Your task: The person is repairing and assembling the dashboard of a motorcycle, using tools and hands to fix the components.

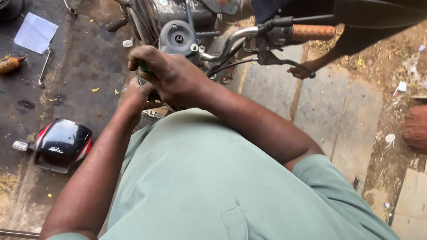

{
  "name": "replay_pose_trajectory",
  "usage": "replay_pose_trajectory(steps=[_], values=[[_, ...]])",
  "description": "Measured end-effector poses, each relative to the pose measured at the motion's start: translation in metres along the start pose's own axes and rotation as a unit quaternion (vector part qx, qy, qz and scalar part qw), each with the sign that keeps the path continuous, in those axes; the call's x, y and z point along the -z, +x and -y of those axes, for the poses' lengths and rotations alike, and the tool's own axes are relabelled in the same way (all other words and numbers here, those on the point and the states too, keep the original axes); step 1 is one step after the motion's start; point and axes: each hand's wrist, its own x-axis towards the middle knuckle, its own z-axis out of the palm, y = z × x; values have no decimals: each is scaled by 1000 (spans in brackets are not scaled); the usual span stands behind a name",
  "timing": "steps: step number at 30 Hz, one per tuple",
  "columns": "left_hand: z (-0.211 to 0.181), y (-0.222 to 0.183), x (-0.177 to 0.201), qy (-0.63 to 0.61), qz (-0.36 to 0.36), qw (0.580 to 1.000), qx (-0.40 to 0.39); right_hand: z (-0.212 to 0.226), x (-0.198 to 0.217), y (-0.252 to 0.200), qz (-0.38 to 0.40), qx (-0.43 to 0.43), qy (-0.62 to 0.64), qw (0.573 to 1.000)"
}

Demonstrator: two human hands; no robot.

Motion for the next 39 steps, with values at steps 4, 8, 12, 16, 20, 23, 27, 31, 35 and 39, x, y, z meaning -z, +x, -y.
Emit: replay_pose_trajectory(steps=[4,8,12,16,20,23,27,31,35,39], values=[[2,0,1,9,-1,1000,10,9,-5,2,-18,11,-2,1000],[-7,5,0,7,-10,1000,4,-2,-15,1,-76,23,-54,995],[-13,-4,3,24,21,999,28,-19,-5,-3,-48,-30,-25,998],[-11,2,8,11,28,999,-11,-42,39,-6,-74,-37,13,997],[-11,8,5,3,15,1000,-16,-72,69,-4,-204,-11,-20,979],[-16,8,1,-1,-5,1000,-16,-85,79,1,-227,11,-39,973],[-14,11,1,-9,-16,1000,-16,-100,70,3,-216,-19,-63,974],[-20,8,0,-7,-5,1000,-15,-92,67,6,-203,-29,-68,976],[-11,16,2,-6,-14,1000,-10,-84,70,9,-192,-13,-83,978],[-18,12,1,-9,-13,1000,-5,-85,73,7,-190,-17,-81,978]])
